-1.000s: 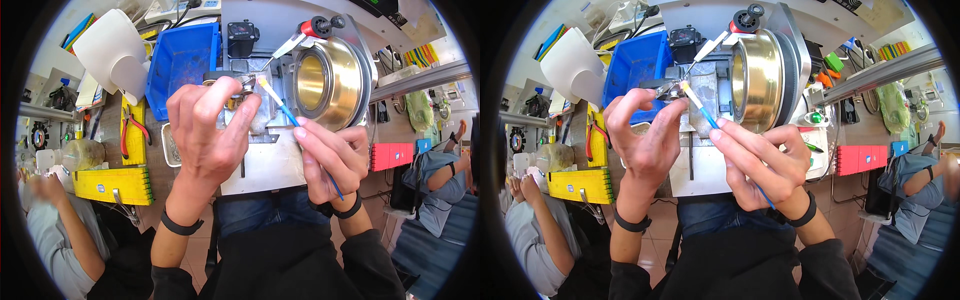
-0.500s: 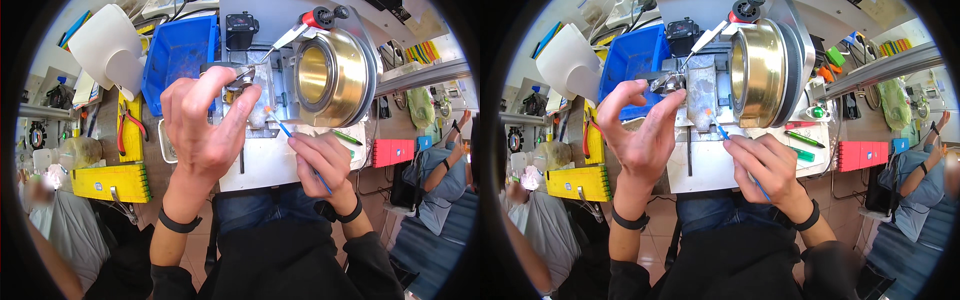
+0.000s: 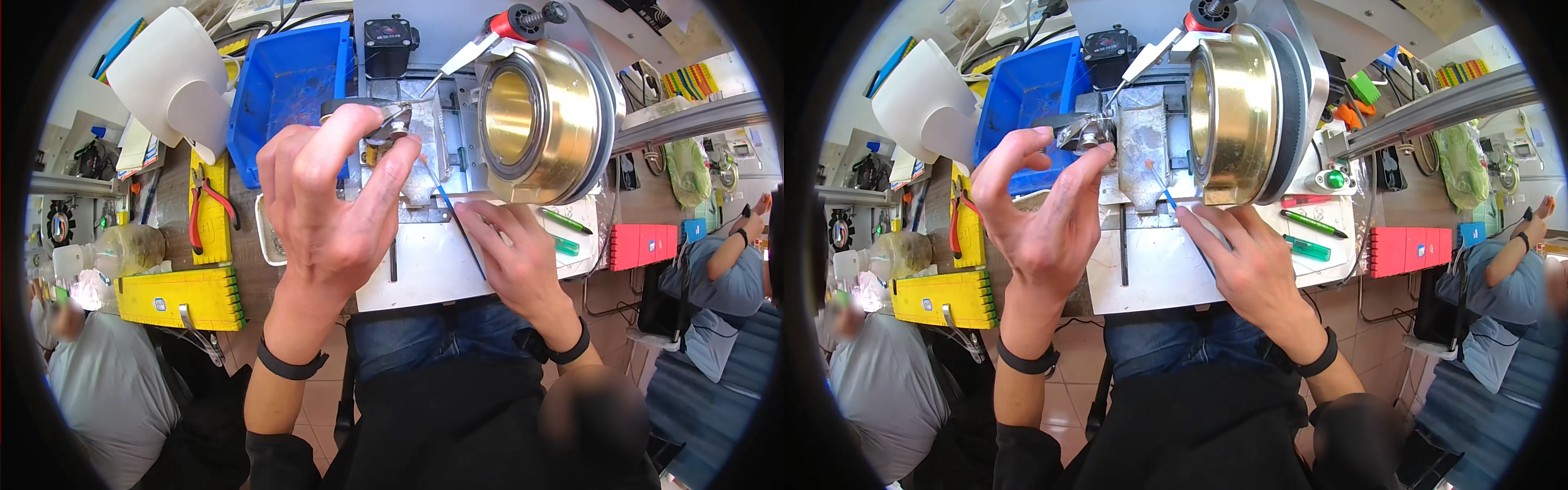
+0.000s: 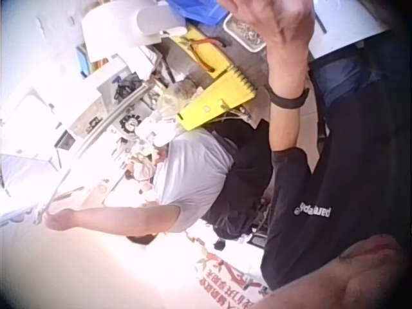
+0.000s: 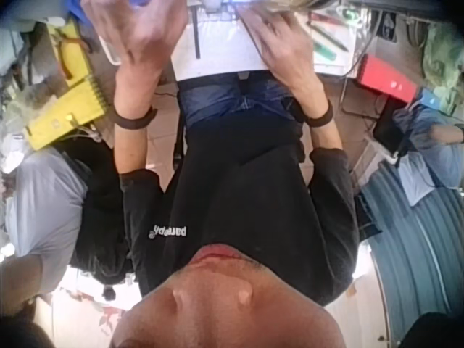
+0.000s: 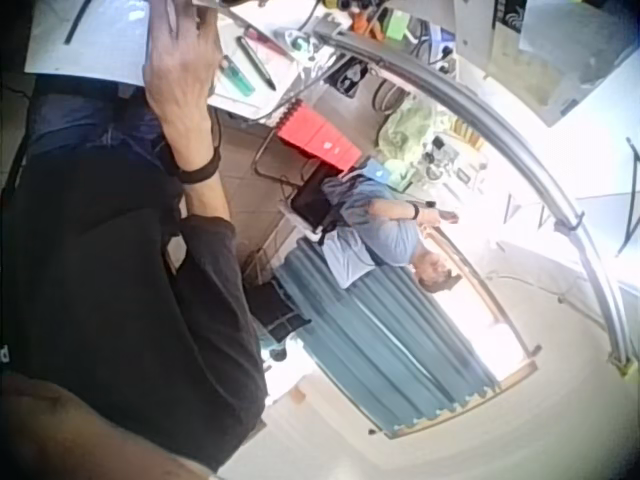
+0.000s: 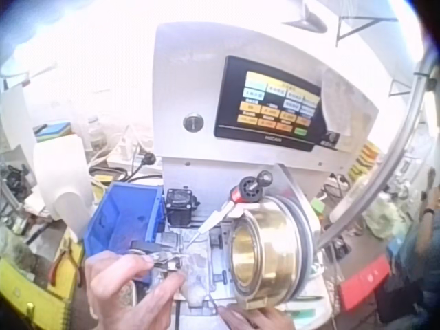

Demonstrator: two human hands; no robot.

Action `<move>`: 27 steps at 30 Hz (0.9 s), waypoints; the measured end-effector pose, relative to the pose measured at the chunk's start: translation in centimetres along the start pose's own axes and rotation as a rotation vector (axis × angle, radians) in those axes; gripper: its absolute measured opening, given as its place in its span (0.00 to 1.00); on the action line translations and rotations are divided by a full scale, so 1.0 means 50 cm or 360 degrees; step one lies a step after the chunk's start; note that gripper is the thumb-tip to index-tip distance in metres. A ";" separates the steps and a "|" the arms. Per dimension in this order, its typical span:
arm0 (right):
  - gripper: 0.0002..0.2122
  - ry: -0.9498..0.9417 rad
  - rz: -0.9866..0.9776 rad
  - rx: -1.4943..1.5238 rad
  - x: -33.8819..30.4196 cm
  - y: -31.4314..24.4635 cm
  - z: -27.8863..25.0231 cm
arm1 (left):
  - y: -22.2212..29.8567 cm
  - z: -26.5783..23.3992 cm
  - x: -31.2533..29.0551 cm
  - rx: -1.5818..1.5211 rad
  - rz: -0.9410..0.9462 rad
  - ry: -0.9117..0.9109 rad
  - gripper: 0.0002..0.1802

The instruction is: Assemble and inspect small electronic or mechanical components using bench tools and adhesive.

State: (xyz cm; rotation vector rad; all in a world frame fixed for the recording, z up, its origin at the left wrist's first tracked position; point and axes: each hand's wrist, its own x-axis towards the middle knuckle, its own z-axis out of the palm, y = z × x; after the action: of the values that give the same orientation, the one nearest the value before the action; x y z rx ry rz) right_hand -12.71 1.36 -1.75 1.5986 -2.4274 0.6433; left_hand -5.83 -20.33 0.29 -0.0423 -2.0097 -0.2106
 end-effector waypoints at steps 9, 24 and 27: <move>0.18 0.0519 0.0726 -0.0429 -0.066 0.061 -0.047 | -0.003 -0.001 -0.002 0.0036 0.0036 0.0006 0.17; 0.21 0.0461 0.0841 -0.0355 -0.111 0.109 -0.037 | -0.001 -0.009 0.001 0.0053 0.0018 -0.0018 0.15; 0.19 0.0641 0.0858 -0.0322 -0.113 0.108 -0.029 | 0.000 -0.009 0.000 0.0066 0.0019 -0.0033 0.15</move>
State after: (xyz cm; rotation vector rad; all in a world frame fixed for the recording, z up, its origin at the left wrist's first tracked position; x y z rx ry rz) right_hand -15.40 8.54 -3.91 0.6516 -2.4971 0.6838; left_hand -5.41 -20.43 0.48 -0.0302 -2.0333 -0.1611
